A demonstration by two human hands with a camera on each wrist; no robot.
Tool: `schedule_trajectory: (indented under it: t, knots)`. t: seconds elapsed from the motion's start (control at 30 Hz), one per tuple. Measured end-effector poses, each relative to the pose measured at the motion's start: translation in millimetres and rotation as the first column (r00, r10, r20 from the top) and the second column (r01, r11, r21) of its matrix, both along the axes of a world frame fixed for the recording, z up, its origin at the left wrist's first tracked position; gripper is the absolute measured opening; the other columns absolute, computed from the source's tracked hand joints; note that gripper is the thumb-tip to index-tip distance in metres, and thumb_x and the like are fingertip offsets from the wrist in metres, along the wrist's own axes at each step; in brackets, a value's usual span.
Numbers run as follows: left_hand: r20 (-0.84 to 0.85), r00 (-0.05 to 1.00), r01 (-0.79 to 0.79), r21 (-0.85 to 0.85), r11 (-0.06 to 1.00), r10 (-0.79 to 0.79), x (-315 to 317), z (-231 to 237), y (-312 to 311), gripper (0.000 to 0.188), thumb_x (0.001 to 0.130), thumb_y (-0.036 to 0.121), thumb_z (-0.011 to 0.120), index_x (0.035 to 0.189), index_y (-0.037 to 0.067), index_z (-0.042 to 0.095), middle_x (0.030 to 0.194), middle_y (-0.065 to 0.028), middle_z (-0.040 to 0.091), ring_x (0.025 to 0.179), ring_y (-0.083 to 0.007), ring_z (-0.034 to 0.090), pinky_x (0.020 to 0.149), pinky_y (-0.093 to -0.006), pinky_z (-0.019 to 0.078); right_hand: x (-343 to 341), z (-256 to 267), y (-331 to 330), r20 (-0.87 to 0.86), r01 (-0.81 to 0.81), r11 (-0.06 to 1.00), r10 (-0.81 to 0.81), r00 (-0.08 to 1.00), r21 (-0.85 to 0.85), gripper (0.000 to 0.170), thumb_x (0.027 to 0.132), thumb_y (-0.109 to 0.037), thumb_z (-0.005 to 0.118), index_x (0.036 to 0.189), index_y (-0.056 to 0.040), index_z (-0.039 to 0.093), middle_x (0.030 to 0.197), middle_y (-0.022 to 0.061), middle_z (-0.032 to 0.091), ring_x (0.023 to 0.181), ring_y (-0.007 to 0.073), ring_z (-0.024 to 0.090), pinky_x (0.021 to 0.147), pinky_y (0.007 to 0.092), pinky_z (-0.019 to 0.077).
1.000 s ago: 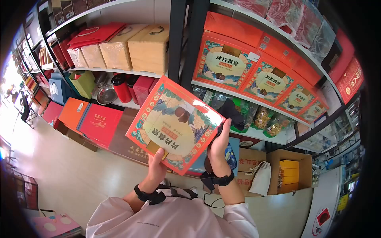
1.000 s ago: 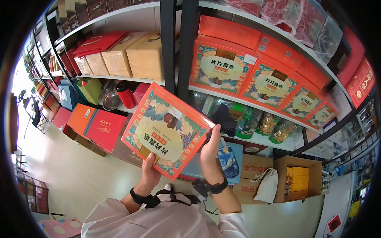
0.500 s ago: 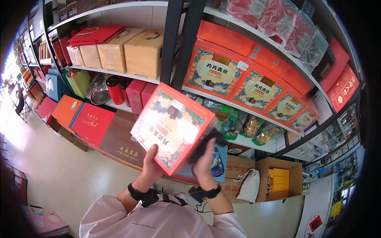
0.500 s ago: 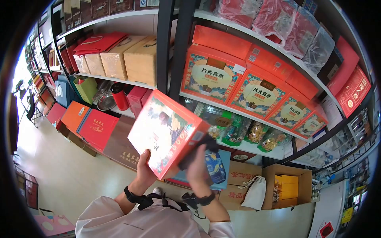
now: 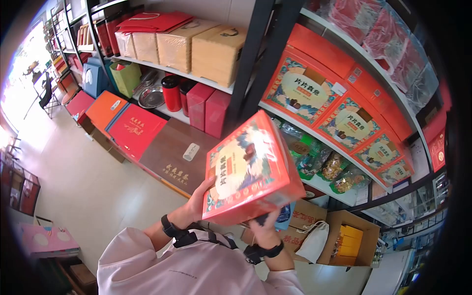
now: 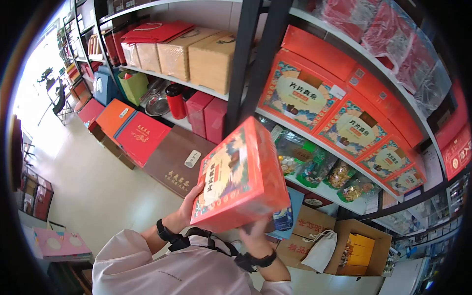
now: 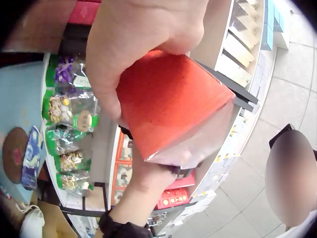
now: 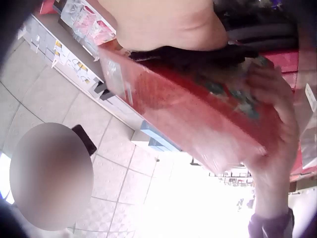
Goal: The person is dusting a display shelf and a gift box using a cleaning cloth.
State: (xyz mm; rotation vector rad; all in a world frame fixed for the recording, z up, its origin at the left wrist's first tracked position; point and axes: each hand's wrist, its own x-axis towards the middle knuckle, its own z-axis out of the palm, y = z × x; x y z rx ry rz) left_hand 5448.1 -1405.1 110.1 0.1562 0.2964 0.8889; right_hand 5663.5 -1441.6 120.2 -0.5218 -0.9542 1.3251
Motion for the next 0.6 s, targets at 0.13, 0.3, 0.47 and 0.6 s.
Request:
schedule_trajectory:
  t: [0.13,0.3,0.47,0.6]
  knots:
    - [-0.017,0.989,0.151,0.065,0.986,-0.150,-26,-18,-7,0.059,0.096,0.037,0.053,0.139,-0.001,0.038,0.134,-0.0169,0.053,0.118,-0.0252,0.057,0.101,-0.0385,0.0468,2,64,37,-0.368,-0.292,0.876,0.144,0.919,-0.384,0.075,0.092,-0.066,0.032,0.136,-0.0067,0.042,0.122,0.0173,0.056,0.106,0.0300,0.057,0.091,0.0447,0.0464]
    - [-0.219,0.971,0.091,-0.015,0.996,-0.092,-72,-9,3,0.054,0.096,0.029,0.054,0.138,-0.001,0.037,0.130,-0.0172,0.055,0.109,-0.0235,0.063,0.095,-0.0360,0.0517,3,28,35,-0.309,-0.266,0.797,0.105,0.945,-0.542,0.057,0.096,-0.052,0.046,0.130,-0.0056,0.051,0.122,0.0084,0.060,0.107,0.0211,0.060,0.092,0.0372,0.0484]
    - [-0.621,0.782,0.171,0.134,0.976,-0.051,-113,-32,27,0.058,0.095,0.028,0.058,0.143,0.003,0.036,0.128,-0.0120,0.057,0.112,-0.0160,0.059,0.094,-0.0317,0.0506,-13,-63,16,-0.145,-0.248,0.741,0.203,0.968,-0.624,0.055,0.090,-0.032,0.064,0.134,-0.0042,0.045,0.125,0.0094,0.057,0.112,0.0229,0.057,0.095,0.0384,0.0468]
    - [-0.764,0.632,0.380,0.162,0.911,-0.128,-139,-47,65,0.056,0.094,0.027,0.061,0.141,0.004,0.042,0.127,-0.0081,0.057,0.115,-0.0145,0.056,0.095,-0.0290,0.0473,-45,-97,13,-0.193,-0.276,0.638,0.199,0.961,-0.719,0.056,0.088,-0.024,0.067,0.134,-0.0035,0.043,0.130,0.0095,0.053,0.118,0.0230,0.053,0.096,0.0381,0.0460]
